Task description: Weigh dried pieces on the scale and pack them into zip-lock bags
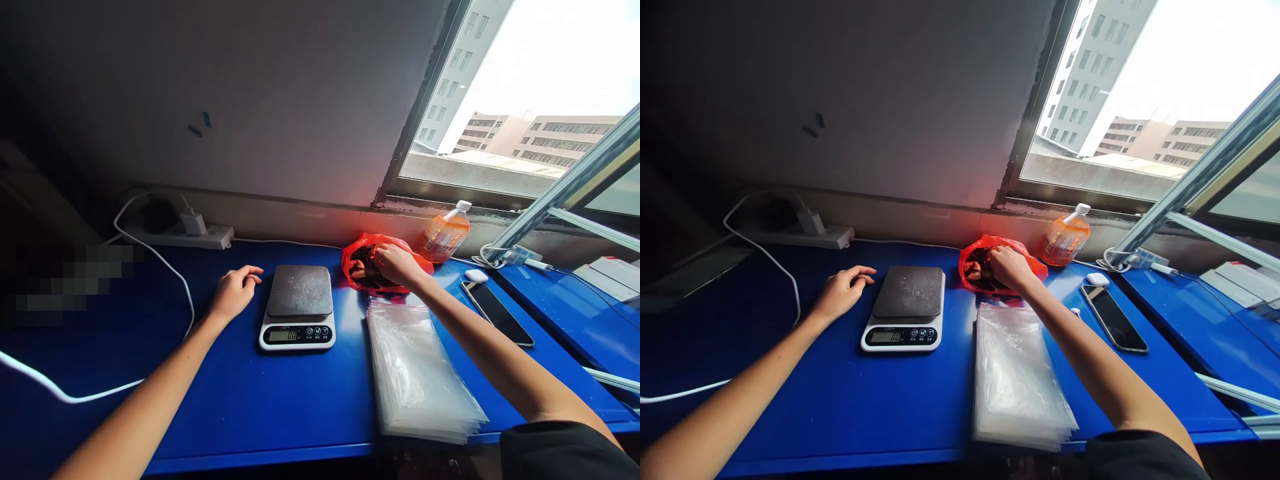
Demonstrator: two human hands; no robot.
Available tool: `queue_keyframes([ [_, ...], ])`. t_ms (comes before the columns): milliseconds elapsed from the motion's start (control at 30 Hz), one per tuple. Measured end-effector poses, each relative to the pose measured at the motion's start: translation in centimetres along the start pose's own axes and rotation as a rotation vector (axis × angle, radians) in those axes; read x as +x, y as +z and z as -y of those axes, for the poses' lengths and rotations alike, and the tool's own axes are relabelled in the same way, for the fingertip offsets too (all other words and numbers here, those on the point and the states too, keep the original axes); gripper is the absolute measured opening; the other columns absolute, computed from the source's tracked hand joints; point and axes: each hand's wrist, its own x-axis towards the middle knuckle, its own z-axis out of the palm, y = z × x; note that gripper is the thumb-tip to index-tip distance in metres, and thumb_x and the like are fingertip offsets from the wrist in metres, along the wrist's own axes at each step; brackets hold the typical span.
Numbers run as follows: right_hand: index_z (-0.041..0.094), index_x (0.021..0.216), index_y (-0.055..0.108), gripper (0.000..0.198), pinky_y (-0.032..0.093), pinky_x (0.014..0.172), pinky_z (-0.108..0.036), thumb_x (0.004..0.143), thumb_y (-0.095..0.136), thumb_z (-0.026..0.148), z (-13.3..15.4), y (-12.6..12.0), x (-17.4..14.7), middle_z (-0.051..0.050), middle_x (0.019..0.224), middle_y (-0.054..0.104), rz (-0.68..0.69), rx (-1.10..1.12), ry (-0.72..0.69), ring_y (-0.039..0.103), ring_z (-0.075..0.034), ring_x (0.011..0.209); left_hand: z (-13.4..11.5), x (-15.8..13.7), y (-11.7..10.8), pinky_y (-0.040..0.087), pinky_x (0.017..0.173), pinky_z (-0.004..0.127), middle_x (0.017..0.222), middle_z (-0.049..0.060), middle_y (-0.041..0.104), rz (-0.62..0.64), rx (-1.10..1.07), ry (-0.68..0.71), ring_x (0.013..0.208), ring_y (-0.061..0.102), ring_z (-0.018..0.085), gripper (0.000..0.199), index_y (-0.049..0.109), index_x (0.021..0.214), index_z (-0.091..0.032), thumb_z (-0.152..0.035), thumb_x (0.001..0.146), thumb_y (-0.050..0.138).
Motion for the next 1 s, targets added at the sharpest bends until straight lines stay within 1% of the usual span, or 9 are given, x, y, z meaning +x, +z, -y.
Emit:
queue_keyframes([
  [233,0.010,0.098,0.064,0.022,0.041,0.070,-0.027,0.084,0.049,0.018,-0.4,0.5,0.5,-0.014,0.097,0.069,-0.020,0.027,0.046,0.063,-0.021,0.084,-0.6,-0.5,0.2,0.047,0.085,0.033,0.086,0.005,0.073,0.010,-0.010,0.044,0.090,0.065,0.022,0.033,0.066,0.098,-0.017,-0.019,0.079,0.040],
  [333,0.009,0.100,0.061,0.022,0.040,0.067,-0.026,0.084,0.048,0.017,0.4,-0.4,-0.1,-0.014,0.095,0.068,-0.070,0.045,0.093,0.061,-0.019,0.082,-0.7,-1.1,0.0,0.046,0.087,0.035,0.088,0.006,0.073,0.025,-0.031,0.066,0.093,0.063,0.023,0.032,0.063,0.103,-0.017,-0.022,0.081,0.040],
  [433,0.013,0.094,0.061,0.017,0.038,0.062,-0.024,0.084,0.048,0.015,3.1,-2.2,-1.3,-0.009,0.088,0.068,-0.128,0.176,0.043,0.060,-0.016,0.074,-0.7,-1.7,-0.2,0.046,0.085,0.034,0.088,0.005,0.073,0.075,-0.047,0.087,0.092,0.063,0.023,0.031,0.062,0.104,-0.018,-0.027,0.083,0.041],
  [533,0.015,0.092,0.060,0.014,0.038,0.062,-0.022,0.084,0.049,0.013,7.3,-3.9,-1.5,-0.005,0.085,0.066,-0.083,0.364,-0.164,0.058,-0.013,0.072,-0.7,-1.9,-0.3,0.047,0.082,0.033,0.088,0.005,0.073,0.106,-0.057,0.089,0.091,0.063,0.023,0.031,0.062,0.104,-0.019,-0.030,0.083,0.042],
  [633,0.016,0.093,0.060,0.013,0.037,0.060,-0.020,0.084,0.051,0.013,11.1,-4.3,-0.2,-0.003,0.084,0.066,-0.022,0.429,-0.268,0.057,-0.011,0.069,-0.7,-1.9,-0.3,0.047,0.079,0.033,0.086,0.005,0.072,0.114,-0.075,0.076,0.088,0.065,0.023,0.032,0.063,0.103,-0.019,-0.031,0.082,0.043],
  [733,0.016,0.092,0.062,0.011,0.037,0.059,-0.020,0.082,0.058,0.017,12.9,-4.1,1.4,-0.003,0.084,0.067,0.033,0.459,-0.289,0.058,-0.011,0.069,-0.6,-1.9,-0.5,0.048,0.074,0.030,0.081,0.005,0.072,0.115,-0.129,0.037,0.080,0.067,0.021,0.031,0.064,0.100,-0.018,-0.031,0.082,0.043],
  [833,0.016,0.094,0.063,0.014,0.040,0.061,-0.020,0.083,0.059,0.024,11.7,-4.6,1.6,-0.004,0.086,0.068,-0.012,0.535,-0.269,0.059,-0.011,0.071,-0.7,-2.0,-0.7,0.048,0.072,0.029,0.080,0.005,0.072,0.114,-0.150,0.018,0.077,0.068,0.020,0.031,0.066,0.097,-0.017,-0.031,0.082,0.042],
  [900,0.016,0.096,0.063,0.017,0.042,0.063,-0.020,0.085,0.055,0.027,9.2,-5.2,0.8,-0.004,0.088,0.068,-0.133,0.567,-0.188,0.060,-0.012,0.072,-0.9,-2.1,-0.8,0.049,0.072,0.030,0.080,0.005,0.072,0.119,-0.127,0.027,0.077,0.067,0.020,0.031,0.066,0.096,-0.018,-0.032,0.082,0.042],
  [1000,0.016,0.096,0.064,0.021,0.043,0.063,-0.023,0.086,0.051,0.028,3.9,-5.3,-1.3,-0.005,0.085,0.069,-0.298,0.486,0.019,0.060,-0.014,0.070,-1.0,-2.0,-0.8,0.049,0.073,0.030,0.081,0.004,0.073,0.130,-0.090,0.049,0.078,0.067,0.021,0.031,0.067,0.095,-0.020,-0.034,0.082,0.042],
])
